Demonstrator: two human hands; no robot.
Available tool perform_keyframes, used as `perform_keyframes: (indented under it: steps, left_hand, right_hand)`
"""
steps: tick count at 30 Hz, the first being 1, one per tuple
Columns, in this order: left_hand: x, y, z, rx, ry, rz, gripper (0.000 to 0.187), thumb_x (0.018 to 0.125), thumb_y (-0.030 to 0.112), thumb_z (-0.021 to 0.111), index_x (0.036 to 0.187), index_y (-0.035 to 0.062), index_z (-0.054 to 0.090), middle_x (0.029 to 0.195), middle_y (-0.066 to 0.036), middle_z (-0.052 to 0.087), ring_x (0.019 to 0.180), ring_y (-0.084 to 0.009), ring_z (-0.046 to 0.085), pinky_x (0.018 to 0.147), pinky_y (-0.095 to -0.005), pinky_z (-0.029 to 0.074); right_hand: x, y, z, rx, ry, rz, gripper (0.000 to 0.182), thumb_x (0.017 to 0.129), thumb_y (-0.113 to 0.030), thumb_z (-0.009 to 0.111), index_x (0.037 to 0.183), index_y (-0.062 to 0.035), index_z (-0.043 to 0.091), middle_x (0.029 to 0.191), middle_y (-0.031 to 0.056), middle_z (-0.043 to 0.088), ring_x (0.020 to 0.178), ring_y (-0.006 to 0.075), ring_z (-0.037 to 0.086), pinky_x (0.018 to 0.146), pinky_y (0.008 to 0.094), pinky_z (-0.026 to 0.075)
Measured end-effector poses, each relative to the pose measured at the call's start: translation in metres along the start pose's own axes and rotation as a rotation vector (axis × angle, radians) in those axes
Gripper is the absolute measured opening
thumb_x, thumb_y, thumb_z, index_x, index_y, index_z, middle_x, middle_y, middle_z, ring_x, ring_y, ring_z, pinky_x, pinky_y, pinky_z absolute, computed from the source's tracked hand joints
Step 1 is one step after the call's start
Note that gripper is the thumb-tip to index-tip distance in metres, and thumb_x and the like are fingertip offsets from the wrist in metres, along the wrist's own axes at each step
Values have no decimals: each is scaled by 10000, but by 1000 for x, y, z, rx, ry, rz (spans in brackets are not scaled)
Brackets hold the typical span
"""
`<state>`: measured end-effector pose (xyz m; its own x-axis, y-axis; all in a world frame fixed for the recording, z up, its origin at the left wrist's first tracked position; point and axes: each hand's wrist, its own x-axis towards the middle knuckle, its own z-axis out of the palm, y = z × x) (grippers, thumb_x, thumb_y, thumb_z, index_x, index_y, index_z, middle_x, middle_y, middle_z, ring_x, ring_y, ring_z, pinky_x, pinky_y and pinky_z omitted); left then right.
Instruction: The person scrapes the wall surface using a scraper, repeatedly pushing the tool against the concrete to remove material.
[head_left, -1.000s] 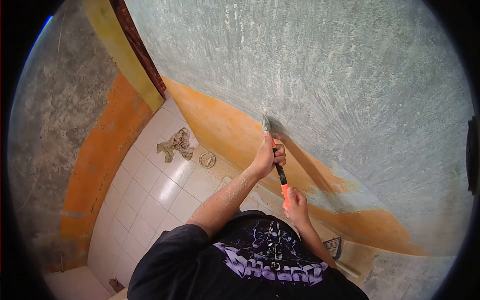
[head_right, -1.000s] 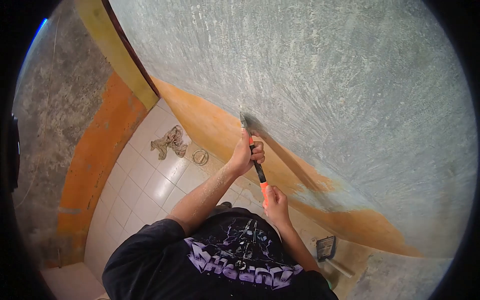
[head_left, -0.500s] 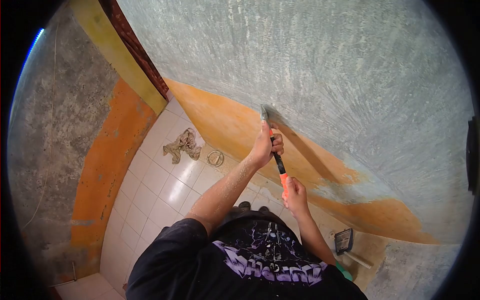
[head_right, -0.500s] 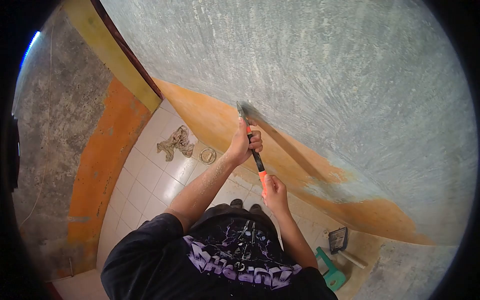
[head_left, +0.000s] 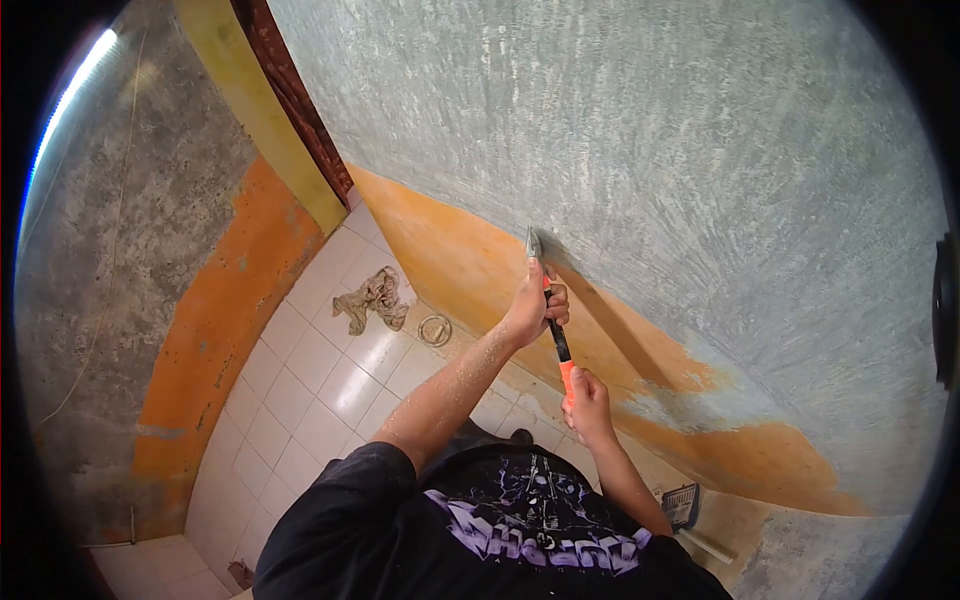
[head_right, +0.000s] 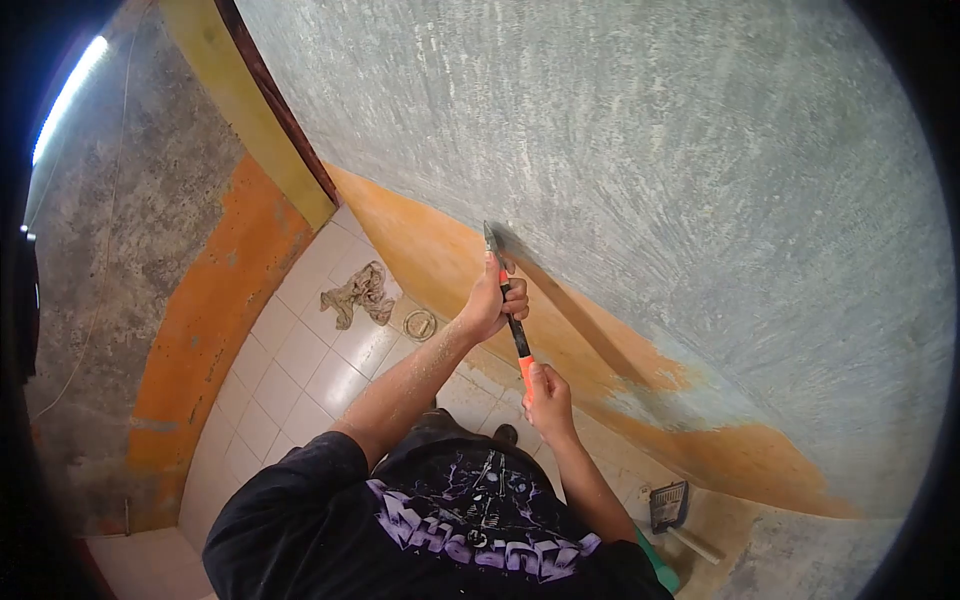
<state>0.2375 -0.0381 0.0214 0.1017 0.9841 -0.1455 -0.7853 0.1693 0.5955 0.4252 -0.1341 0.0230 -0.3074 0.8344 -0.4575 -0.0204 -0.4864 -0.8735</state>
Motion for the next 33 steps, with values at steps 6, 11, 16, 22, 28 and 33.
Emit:
perform_keyframes:
  steps: [6,11,16,22,28,33]
  left_hand:
    - [-2,23,-9,23,2,-31,509,983,678,209,1015,193,358,619,32,284,487,-86,276,552,-301,349]
    - [2,43,-29,4,2,-37,524,978,686,219,1037,186,363,628,26,295,488,-87,277,551,-298,347]
    - [6,72,-51,0,-16,1,556,965,703,268,1042,157,337,629,15,294,504,-100,294,548,-315,364]
    - [9,106,-81,-36,-14,14,556,967,701,264,1044,157,344,625,22,285,502,-97,291,546,-314,363]
    - [15,137,-112,-84,17,5,534,977,688,241,1048,173,359,635,34,269,511,-87,264,554,-291,331]
    - [15,159,-133,-83,28,-29,529,979,687,229,1046,178,357,648,39,263,526,-85,261,563,-283,325]
  right_hand:
    - [14,12,26,-3,54,-24,421,1017,-478,488,940,-66,523,492,-19,384,349,60,320,320,228,252]
    - [20,2,51,4,41,6,385,1019,-444,505,911,-76,535,556,-31,409,388,60,367,328,229,264]
    - [40,-5,81,-15,66,2,375,1019,-430,514,894,-77,539,562,-30,414,397,62,382,333,232,268]
    - [61,-13,121,-64,64,15,381,1016,-432,519,896,-71,538,562,-24,418,397,67,384,336,234,275]
    - [85,-15,156,-92,57,28,374,1019,-429,508,892,-79,538,553,-20,419,391,66,379,336,235,277]
    - [96,-12,182,-102,50,64,366,1019,-431,505,880,-93,528,536,-24,405,376,65,362,333,236,275]
